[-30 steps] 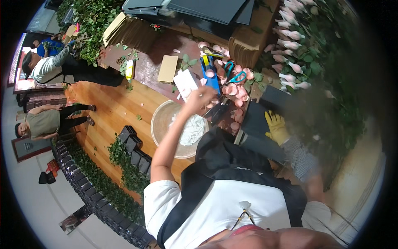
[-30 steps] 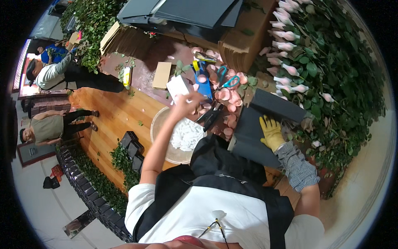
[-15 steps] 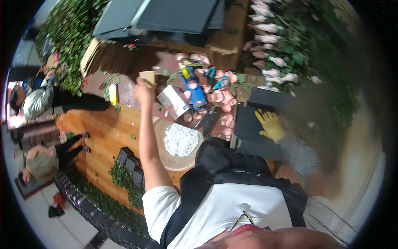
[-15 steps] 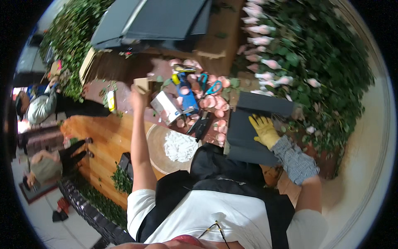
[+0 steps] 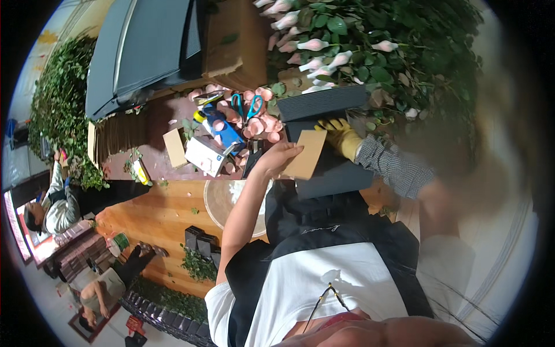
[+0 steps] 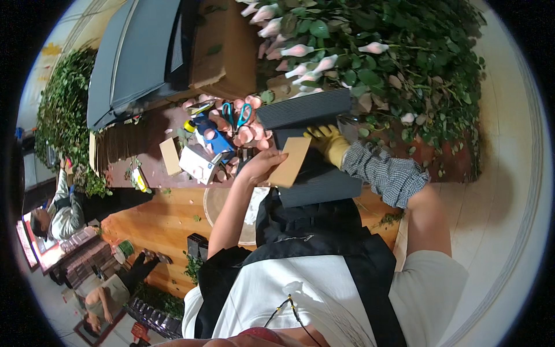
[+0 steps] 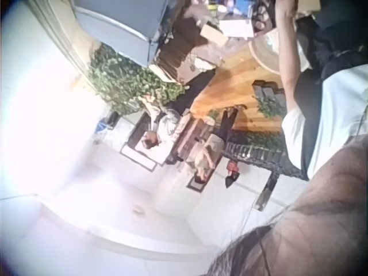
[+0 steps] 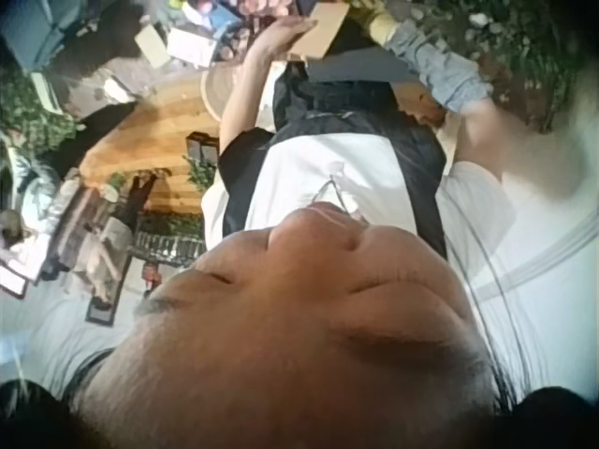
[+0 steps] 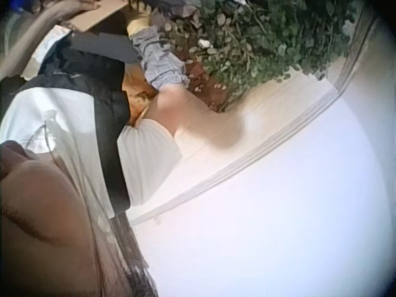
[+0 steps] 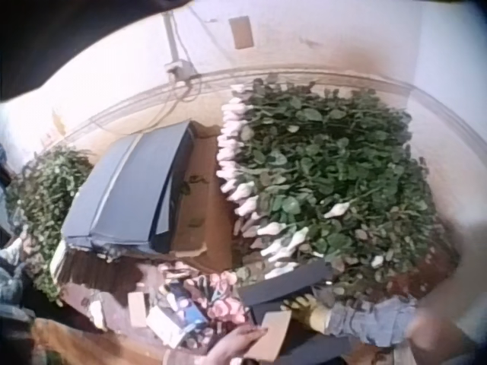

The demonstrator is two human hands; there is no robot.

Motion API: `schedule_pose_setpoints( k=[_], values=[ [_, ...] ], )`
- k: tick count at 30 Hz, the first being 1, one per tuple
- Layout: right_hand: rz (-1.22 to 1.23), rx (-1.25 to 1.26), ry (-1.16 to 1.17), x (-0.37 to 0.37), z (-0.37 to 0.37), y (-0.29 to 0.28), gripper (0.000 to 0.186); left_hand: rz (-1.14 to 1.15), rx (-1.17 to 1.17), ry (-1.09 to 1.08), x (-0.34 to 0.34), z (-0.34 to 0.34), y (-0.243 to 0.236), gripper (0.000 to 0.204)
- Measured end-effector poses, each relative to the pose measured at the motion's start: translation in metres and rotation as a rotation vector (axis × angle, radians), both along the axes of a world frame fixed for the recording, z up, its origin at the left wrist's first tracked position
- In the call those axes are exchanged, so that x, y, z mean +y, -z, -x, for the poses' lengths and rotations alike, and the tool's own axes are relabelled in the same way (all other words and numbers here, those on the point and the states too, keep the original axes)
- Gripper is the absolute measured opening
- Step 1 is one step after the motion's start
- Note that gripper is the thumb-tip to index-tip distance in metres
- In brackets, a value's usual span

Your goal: The person places pink roses and green leaves into several small dark containers, and then fits the containers into a larger tray.

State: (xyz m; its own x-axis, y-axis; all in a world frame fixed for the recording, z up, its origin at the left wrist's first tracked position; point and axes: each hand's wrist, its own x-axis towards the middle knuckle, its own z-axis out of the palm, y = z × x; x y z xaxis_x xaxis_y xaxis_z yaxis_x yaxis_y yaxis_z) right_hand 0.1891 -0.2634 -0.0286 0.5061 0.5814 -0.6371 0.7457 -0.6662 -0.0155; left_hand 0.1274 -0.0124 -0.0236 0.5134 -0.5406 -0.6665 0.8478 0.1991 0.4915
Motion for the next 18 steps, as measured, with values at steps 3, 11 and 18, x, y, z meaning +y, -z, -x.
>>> schedule_pose_setpoints(
  k=[3,11,18],
  values=[
    [-0.009,-0.021,-0.081,0.001,-0.002,-0.003,0.083,-0.727,-0.435,-0.028,-0.032,-0.006,0.070,0.030],
    [-0.737,0.236,0.292,-0.020,-0.028,0.007,0.045,-1.111,-0.752,-0.024,-0.044,-0.010,0.105,0.035],
    [-0.320,-0.308,-0.096,0.002,-0.006,0.048,0.044,-1.361,-0.957,0.669,-0.047,-0.030,0.051,0.043]
  ],
)
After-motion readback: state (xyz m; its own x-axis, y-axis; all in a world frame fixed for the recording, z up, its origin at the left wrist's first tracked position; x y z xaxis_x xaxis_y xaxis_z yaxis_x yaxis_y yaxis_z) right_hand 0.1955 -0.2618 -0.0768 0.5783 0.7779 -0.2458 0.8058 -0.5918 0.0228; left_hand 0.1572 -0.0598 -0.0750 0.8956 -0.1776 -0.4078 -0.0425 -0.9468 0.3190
